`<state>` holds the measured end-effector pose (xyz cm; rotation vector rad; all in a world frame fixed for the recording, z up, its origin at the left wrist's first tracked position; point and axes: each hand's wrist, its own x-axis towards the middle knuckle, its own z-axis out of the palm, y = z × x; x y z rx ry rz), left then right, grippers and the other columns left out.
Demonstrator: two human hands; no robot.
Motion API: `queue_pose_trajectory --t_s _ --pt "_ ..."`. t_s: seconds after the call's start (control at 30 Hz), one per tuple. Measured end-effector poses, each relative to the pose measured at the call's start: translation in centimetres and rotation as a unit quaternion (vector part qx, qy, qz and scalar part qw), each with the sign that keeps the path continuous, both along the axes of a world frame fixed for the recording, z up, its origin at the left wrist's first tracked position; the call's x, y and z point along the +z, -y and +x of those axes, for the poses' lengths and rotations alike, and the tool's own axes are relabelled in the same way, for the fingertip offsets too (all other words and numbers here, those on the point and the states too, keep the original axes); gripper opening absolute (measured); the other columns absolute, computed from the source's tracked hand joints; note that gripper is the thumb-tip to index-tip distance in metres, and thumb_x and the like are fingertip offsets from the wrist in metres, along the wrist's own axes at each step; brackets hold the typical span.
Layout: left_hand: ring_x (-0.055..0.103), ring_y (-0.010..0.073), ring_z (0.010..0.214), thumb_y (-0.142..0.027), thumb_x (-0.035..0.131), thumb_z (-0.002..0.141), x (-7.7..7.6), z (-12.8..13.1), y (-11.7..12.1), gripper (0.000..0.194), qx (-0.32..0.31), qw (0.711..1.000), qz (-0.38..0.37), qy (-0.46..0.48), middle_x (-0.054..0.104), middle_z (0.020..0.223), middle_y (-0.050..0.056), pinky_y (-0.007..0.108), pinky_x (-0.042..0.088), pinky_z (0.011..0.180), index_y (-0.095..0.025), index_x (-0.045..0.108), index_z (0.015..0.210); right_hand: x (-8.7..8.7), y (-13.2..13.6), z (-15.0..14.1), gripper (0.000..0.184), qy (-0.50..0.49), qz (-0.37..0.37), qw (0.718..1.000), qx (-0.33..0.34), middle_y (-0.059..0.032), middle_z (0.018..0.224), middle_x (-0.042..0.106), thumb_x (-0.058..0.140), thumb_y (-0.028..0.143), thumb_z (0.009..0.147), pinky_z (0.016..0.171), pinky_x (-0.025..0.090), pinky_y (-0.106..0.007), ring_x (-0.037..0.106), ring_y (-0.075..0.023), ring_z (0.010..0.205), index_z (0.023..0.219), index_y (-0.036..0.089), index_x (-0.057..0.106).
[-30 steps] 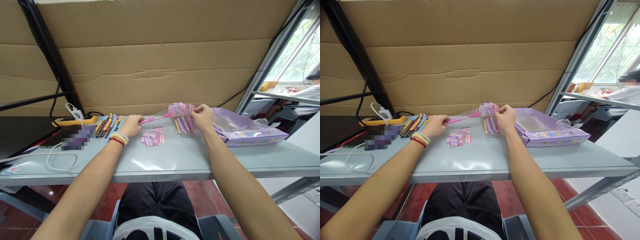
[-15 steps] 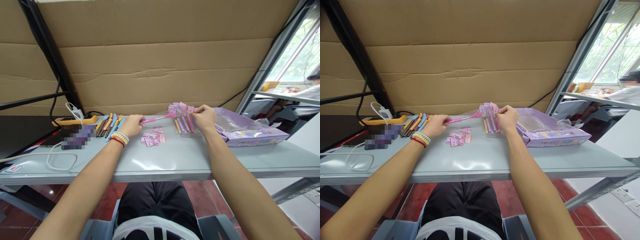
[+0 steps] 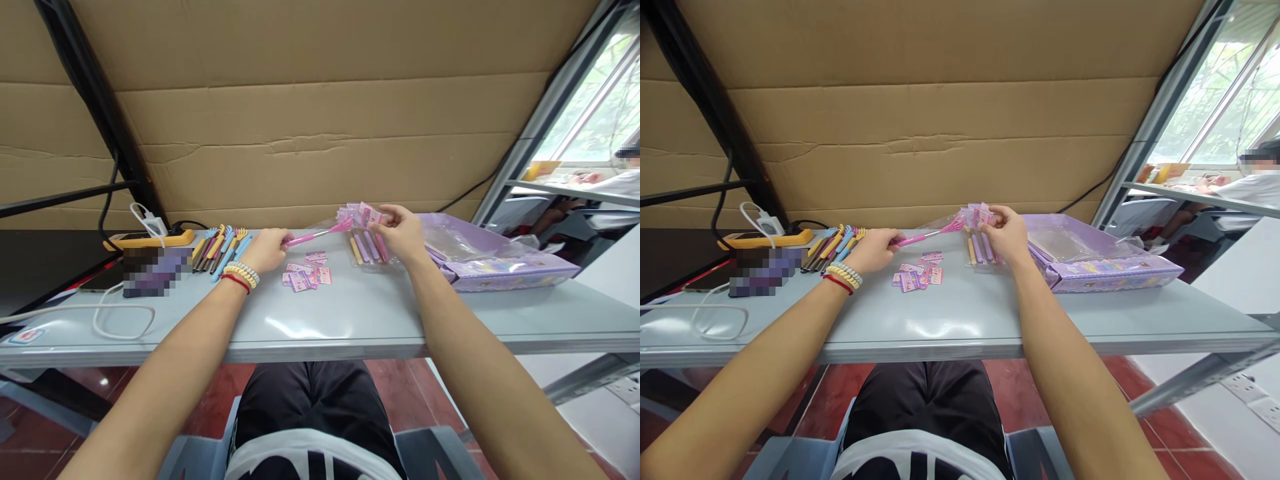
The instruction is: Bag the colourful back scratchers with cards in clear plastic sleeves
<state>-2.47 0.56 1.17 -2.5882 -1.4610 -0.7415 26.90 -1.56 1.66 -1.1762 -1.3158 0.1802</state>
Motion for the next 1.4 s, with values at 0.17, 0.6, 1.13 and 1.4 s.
queue_pose_trajectory --t_s 0.17,0.6,1.13,1.4 --pt "0.064 0.022 0.095 -0.01 0.048 0.078 0.13 -0.16 0.04 0.033 0.007 1.0 0.001 0.008 0.072 0.1 0.006 0.031 0.048 0.085 -0.018 0.068 0.102 -0.32 -0.34 -0.02 0.033 0.008 0.013 0.997 0.078 -0.0077 0.095 0.071 0.06 0.025 0.067 0.081 0.051 -0.036 0.065 -0.0205 0.086 0.097 0.013 0.069" --pt "0.063 0.0231 0.093 -0.009 0.047 0.077 0.05 -0.06 0.08 0.034 -0.006 1.0 -0.008 -0.007 0.071 0.099 0.007 0.033 0.048 0.083 -0.017 0.069 0.102 -0.1 0.02 -0.21 0.042 0.041 0.0 0.999 -0.017 -0.0067 0.078 0.071 0.06 0.02 0.066 0.073 0.051 -0.035 0.063 -0.0185 0.069 0.107 0.01 0.068" --pt "0.063 0.0233 0.089 -0.009 0.046 0.074 0.02 0.42 0.39 0.034 -0.047 0.999 -0.011 0.011 0.071 0.094 0.008 0.032 0.046 0.077 -0.016 0.069 0.096 0.1 0.11 -0.38 0.024 0.002 0.016 0.996 -0.091 -0.0067 0.075 0.068 0.066 0.028 0.062 0.067 0.048 -0.032 0.062 -0.0186 0.068 0.079 0.013 0.068" --pt "0.062 0.0213 0.085 -0.008 0.045 0.073 0.02 0.43 0.42 0.033 -0.056 0.998 -0.02 0.023 0.072 0.092 0.006 0.03 0.045 0.074 -0.017 0.07 0.094 -0.29 -0.19 -0.41 0.035 -0.022 0.011 0.999 0.028 -0.0076 0.083 0.068 0.064 0.039 0.065 0.069 0.048 -0.032 0.06 -0.0182 0.073 0.086 0.012 0.066"
